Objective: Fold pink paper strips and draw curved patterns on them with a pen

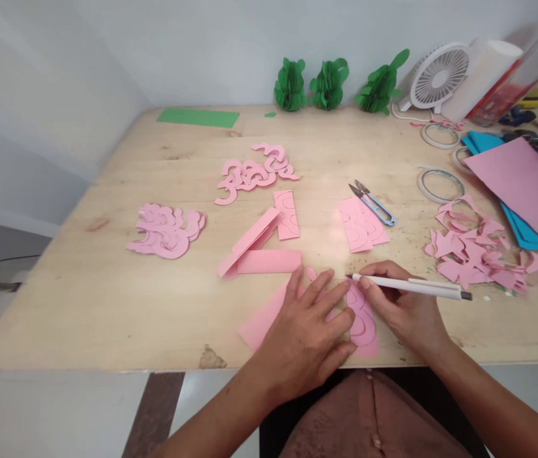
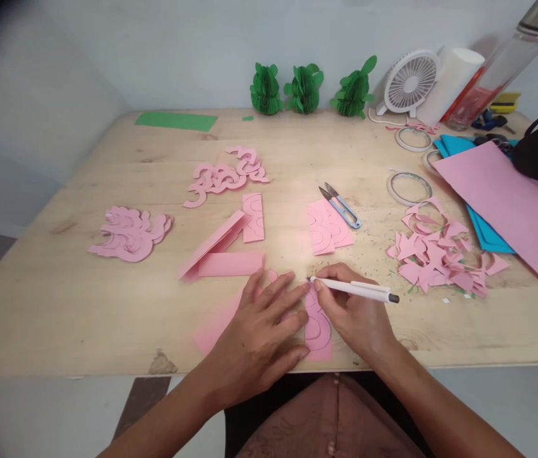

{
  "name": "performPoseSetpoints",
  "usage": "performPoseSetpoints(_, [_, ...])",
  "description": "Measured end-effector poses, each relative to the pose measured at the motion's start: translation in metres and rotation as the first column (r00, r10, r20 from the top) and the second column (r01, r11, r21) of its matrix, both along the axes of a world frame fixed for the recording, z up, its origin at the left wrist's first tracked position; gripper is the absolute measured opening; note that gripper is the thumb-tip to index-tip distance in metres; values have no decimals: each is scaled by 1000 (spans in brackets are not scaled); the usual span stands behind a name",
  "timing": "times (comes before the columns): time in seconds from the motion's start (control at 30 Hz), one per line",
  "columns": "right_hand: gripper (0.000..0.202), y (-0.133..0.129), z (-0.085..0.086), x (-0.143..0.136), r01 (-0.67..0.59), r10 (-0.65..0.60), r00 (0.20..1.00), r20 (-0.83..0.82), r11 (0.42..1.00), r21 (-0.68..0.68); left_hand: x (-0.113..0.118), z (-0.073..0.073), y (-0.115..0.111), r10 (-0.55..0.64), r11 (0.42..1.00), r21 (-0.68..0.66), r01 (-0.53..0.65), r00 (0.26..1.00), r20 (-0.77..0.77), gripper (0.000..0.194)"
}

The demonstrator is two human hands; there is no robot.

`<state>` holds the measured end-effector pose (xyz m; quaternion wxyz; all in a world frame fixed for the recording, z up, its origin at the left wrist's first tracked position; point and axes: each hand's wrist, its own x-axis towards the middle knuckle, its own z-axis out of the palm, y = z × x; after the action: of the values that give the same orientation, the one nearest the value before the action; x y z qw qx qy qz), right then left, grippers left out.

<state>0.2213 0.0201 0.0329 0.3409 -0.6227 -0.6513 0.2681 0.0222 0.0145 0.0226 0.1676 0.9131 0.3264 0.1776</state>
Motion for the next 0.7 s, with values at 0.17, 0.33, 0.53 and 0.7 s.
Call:
performPoseSetpoints(0.17, [15, 0, 2, 0, -4, 4, 999, 34, 1000, 9, 1, 0, 0, 5, 1000, 1, -5, 1000, 1, 25])
performPoseSetpoints(0.33, [15, -2, 5, 0, -13, 10, 996, 91, 999, 31, 1, 0, 0, 1, 1000, -2, -1, 1000, -1, 25])
performPoseSetpoints(0.53, [16, -5, 5, 1, -20, 16, 993, 113, 999, 31, 1, 1, 0, 6, 1000, 8, -6, 1000, -6, 25])
performPoseSetpoints(0.7, [13, -6, 5, 1, -17, 10, 992, 123, 999, 51, 1, 1, 0, 5, 1000, 3, -5, 1000, -7, 25])
